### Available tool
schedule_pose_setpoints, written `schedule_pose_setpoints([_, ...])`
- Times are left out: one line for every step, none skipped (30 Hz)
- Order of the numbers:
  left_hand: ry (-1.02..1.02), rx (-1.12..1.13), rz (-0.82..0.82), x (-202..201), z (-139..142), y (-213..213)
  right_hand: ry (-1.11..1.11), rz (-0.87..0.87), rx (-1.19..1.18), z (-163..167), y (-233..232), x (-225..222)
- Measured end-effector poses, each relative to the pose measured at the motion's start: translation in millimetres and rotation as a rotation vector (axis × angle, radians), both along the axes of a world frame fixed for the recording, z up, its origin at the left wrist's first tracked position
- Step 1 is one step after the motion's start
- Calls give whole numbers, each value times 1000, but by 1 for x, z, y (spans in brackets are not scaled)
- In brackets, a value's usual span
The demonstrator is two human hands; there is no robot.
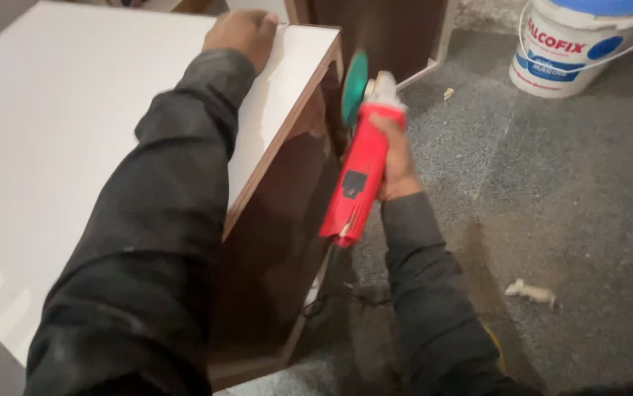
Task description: The person uses a power sander to smooth the edges of a white laminate furniture piece, removes tape from the edges by hand, and then continues sanding the wood.
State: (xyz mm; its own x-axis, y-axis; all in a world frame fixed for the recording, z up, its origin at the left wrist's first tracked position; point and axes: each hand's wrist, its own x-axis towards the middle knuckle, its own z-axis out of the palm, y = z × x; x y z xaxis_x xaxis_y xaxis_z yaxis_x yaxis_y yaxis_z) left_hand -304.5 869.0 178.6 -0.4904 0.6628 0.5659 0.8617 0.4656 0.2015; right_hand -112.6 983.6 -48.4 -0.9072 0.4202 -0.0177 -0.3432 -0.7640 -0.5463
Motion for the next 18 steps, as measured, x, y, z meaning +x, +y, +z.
schedule_pose_setpoints([-81, -115, 1, -8, -5, 4, 53, -11, -19, -9, 6, -3])
schedule_pose_setpoints([-111, -103, 12, -12, -6, 5, 2, -22, -28, -19, 7, 0])
schedule_pose_setpoints([-142, -100, 34, -12, -6, 6, -48, -23, -49, -30, -1, 0])
schedule_pose_setpoints([-117, -96, 21, -13, -6, 6, -87, -26, -69, -35, -2, -3])
schedule_pose_setpoints([-108, -96, 7, -13, -8, 6, -142, -28, -94, -39, -6, 2])
schedule_pose_setpoints([-109, -92, -7, -13, -10, 7, -208, -31, -112, -39, -6, 3])
schedule_pose_setpoints([-62, -102, -68, -14, -11, 6, -211, 0, -128, -35, -7, 5])
schedule_pose_setpoints([-14, -115, -133, -16, -13, 6, -212, 28, -149, -30, -7, 6])
schedule_pose_setpoints([43, -120, -205, -18, -14, 7, -204, 48, -161, -21, -5, 5])
schedule_pose_setpoints([27, -151, -177, -21, -15, 7, -181, 22, -117, -12, -1, 5])
schedule_pose_setpoints([16, -181, -142, -25, -16, 8, -154, 4, -72, -2, 0, 3])
schedule_pose_setpoints([3, -221, -99, -29, -18, 9, -126, -7, -36, 8, -1, 1])
schedule_pose_setpoints([1, -258, -34, -33, -20, 10, -115, -8, 2, 15, -2, 1])
schedule_pose_setpoints([-11, -296, 31, -37, -23, 11, -114, -7, 39, 20, -3, 2])
schedule_pose_setpoints([-19, -331, 91, -39, -25, 12, -109, -10, 80, 23, -6, 4])
schedule_pose_setpoints([-43, -305, 86, -38, -24, 13, -115, 9, 80, 24, -10, 7])
schedule_pose_setpoints([-63, -275, 74, -39, -25, 14, -116, 20, 84, 24, -15, 10])
schedule_pose_setpoints([-78, -245, 58, -40, -25, 15, -114, 28, 87, 23, -19, 14])
